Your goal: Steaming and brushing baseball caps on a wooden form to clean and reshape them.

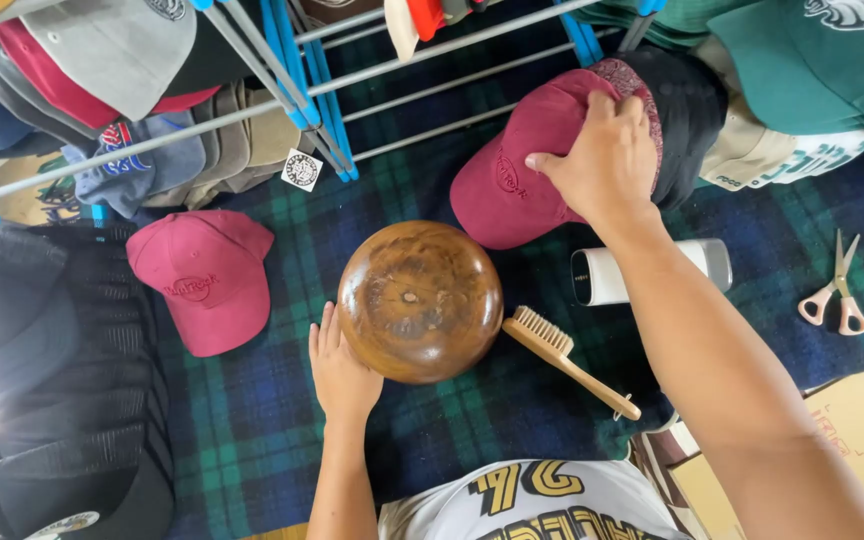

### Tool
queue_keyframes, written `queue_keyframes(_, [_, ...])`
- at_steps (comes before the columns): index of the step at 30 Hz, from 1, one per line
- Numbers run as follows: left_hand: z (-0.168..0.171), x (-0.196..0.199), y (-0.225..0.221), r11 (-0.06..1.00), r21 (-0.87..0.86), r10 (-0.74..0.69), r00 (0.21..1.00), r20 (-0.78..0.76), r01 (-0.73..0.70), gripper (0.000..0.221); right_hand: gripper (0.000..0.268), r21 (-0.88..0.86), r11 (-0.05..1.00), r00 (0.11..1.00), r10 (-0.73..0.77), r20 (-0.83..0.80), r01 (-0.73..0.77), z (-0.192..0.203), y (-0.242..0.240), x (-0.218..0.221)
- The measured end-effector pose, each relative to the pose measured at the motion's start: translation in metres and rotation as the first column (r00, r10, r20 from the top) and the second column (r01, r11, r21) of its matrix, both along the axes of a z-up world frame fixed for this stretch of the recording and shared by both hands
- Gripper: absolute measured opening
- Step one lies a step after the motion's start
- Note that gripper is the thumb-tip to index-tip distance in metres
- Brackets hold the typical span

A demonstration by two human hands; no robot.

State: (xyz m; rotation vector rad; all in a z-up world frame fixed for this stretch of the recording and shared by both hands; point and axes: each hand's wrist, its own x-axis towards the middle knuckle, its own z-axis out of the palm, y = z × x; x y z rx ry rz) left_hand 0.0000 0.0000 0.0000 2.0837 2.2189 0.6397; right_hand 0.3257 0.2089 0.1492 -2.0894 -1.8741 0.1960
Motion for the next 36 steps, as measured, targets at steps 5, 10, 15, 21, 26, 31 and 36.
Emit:
queue_keyframes(5, [-0.003, -0.003, 0.000, 0.999, 0.036, -0.004, 0.998, 0.057, 0.002, 0.049, 0.100, -0.082, 0.996, 0.945, -0.060, -0.320, 0.036, 0.024, -0.010, -0.010])
queue_keyframes(10, [0.021, 0.003, -0.008, 0.987, 0.086, 0.053, 0.790, 0.611, -0.132, 0.032, 0.103, -0.258, 0.966, 0.579, -0.219, -0.786, 0.016, 0.042, -0.018, -0.008])
queue_keyframes(15, [0.057, 0.032, -0.035, 0.935, 0.342, -0.230, 0.574, 0.786, -0.093, 0.069, 0.047, 0.086, 0.954, 0.265, 0.165, -0.950, -0.287, 0.050, -0.045, 0.023])
queue_keyframes(21, [0.118, 0.063, -0.055, 0.836, 0.546, -0.322, 0.764, 0.559, -0.047, 0.055, 0.048, 0.256, 0.906, 0.335, 0.370, -0.866, -0.338, 0.045, -0.087, 0.140])
queue_keyframes(26, [0.164, 0.108, -0.070, 0.883, 0.461, -0.427, 0.567, 0.704, 0.093, 0.069, 0.053, 0.269, 0.780, -0.069, 0.281, -0.957, -0.565, 0.070, -0.110, 0.145])
queue_keyframes(31, [0.113, 0.150, -0.076, 0.740, 0.279, 0.061, -0.475, 0.878, 0.611, 0.111, 0.054, 0.023, 0.818, 0.026, 0.046, -0.999, -0.575, 0.070, -0.129, 0.083])
queue_keyframes(36, [0.076, 0.178, -0.059, 0.765, -0.104, 0.518, -0.511, 0.685, 0.635, 0.055, 0.032, 0.176, 0.974, 0.784, 0.217, -0.581, -0.139, 0.049, -0.161, 0.060])
